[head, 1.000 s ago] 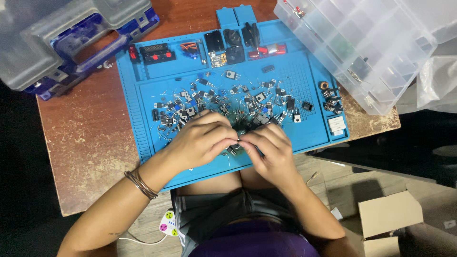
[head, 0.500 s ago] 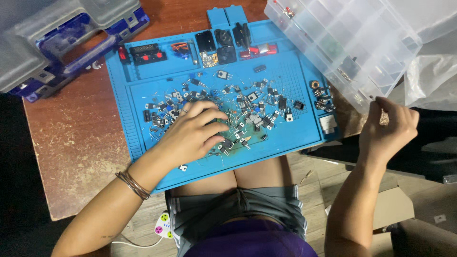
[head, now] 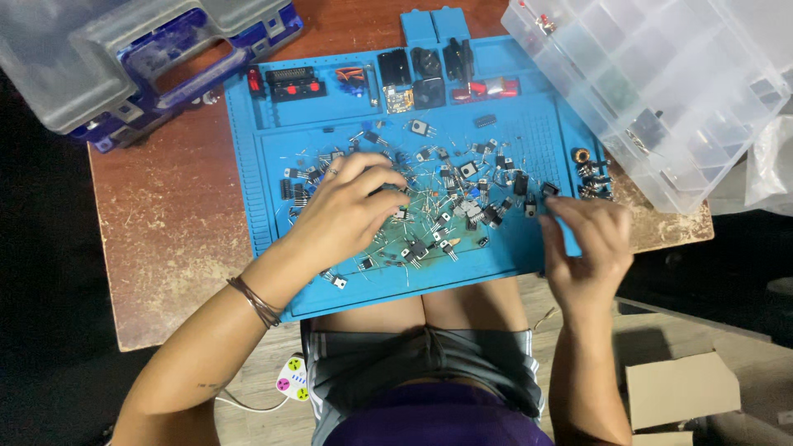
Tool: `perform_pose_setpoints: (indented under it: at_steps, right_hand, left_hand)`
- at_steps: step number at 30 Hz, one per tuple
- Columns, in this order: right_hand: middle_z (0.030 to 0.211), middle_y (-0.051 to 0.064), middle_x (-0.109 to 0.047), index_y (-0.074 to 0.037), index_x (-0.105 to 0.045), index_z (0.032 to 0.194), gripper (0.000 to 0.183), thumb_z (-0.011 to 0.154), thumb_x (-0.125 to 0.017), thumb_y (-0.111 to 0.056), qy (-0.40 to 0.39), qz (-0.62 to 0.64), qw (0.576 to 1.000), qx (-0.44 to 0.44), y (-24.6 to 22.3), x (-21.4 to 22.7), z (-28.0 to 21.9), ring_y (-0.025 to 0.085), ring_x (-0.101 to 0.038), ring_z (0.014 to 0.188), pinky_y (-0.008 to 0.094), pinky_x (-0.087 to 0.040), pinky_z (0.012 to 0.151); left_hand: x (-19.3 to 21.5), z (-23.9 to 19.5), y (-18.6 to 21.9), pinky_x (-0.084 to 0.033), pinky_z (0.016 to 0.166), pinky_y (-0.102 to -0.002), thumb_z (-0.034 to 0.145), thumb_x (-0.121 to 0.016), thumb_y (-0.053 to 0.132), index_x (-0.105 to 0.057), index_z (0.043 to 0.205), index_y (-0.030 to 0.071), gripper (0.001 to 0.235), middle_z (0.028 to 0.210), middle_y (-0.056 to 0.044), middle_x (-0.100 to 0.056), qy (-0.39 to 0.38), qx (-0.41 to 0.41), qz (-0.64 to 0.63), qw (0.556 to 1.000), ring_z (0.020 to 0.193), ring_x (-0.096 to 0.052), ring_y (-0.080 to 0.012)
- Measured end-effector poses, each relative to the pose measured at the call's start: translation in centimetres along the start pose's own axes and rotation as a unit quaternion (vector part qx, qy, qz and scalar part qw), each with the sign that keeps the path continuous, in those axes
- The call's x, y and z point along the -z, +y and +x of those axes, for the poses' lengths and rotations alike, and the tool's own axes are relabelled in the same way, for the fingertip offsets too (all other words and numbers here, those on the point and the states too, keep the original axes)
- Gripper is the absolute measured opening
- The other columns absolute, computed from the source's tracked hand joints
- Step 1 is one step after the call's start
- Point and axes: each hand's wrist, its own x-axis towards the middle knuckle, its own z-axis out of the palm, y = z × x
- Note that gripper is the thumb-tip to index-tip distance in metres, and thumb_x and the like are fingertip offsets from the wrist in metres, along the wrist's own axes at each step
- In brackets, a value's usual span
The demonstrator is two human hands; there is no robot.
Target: The person sorts a pile of small electronic components, such as transistors and diodes, on a blue tray placed on their lap. They use their hands to pick up, separate, and move the components into different sections of the tray.
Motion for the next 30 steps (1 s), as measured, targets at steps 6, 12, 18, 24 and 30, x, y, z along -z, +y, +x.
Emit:
perform_pose_setpoints:
  at_steps: [6, 12, 18, 24, 30]
  right_hand:
    - [0.086, 0.006, -0.065, -0.010, -0.071, 0.087, 0.009, 0.078, -0.073, -0.009, -0.129, 0.014, 0.992, -0.005, -1.2, -1.1, -0.2, 0.028, -0.054, 0.080, 0.037, -0.042, 0.075]
    - [0.083, 0.005, -0.062, -0.012, -0.070, 0.089, 0.021, 0.074, -0.076, -0.026, -0.157, -0.026, 0.987, -0.007, -0.8, -1.9, -1.9, 0.025, -0.053, 0.078, 0.034, -0.040, 0.070]
    - [0.080, -0.001, -0.063, -0.014, -0.069, 0.083, 0.011, 0.079, -0.073, -0.023, -0.164, -0.049, 0.985, 0.018, -0.6, -2.3, -2.1, 0.021, -0.055, 0.079, 0.031, -0.039, 0.069]
    - [0.077, 0.003, -0.061, -0.009, -0.063, 0.081, 0.010, 0.084, -0.067, -0.019, -0.153, -0.018, 0.988, 0.018, -0.6, -2.2, -2.0, 0.025, -0.056, 0.074, 0.033, -0.041, 0.067]
    - [0.064, 0.007, -0.062, -0.008, -0.067, 0.082, 0.008, 0.080, -0.068, -0.016, -0.102, 0.105, 0.986, -0.084, 0.9, -1.5, -3.2, 0.029, -0.059, 0.062, 0.034, -0.046, 0.060]
  left_hand:
    - [0.5, -0.1, -0.8, -0.041, 0.079, -0.038, 0.079, -0.065, 0.005, -0.066, 0.087, 0.011, 0.009, 0.095, -0.002, -0.060, 0.022, 0.016, 0.014, 1.000, 0.104, -0.052, -0.0257]
    - [1.4, 0.0, -1.3, -0.040, 0.076, -0.035, 0.083, -0.062, 0.007, -0.067, 0.088, 0.014, 0.009, 0.092, 0.002, -0.059, 0.064, 0.050, 0.048, 0.996, 0.102, -0.053, -0.0212]
    - [2.3, 0.0, -2.5, -0.041, 0.076, -0.035, 0.085, -0.063, 0.006, -0.068, 0.087, 0.010, 0.006, 0.089, -0.001, -0.062, 0.118, 0.071, 0.046, 0.989, 0.096, -0.055, -0.0237]
    - [2.1, 0.1, -2.2, -0.043, 0.077, -0.036, 0.085, -0.063, 0.007, -0.068, 0.086, 0.010, 0.006, 0.089, -0.001, -0.065, 0.111, 0.062, 0.024, 0.992, 0.095, -0.057, -0.0252]
    - [2.0, 0.1, -2.2, -0.044, 0.078, -0.035, 0.085, -0.061, 0.008, -0.069, 0.087, 0.010, 0.009, 0.090, -0.001, -0.066, 0.108, 0.072, 0.001, 0.992, 0.093, -0.059, -0.0246]
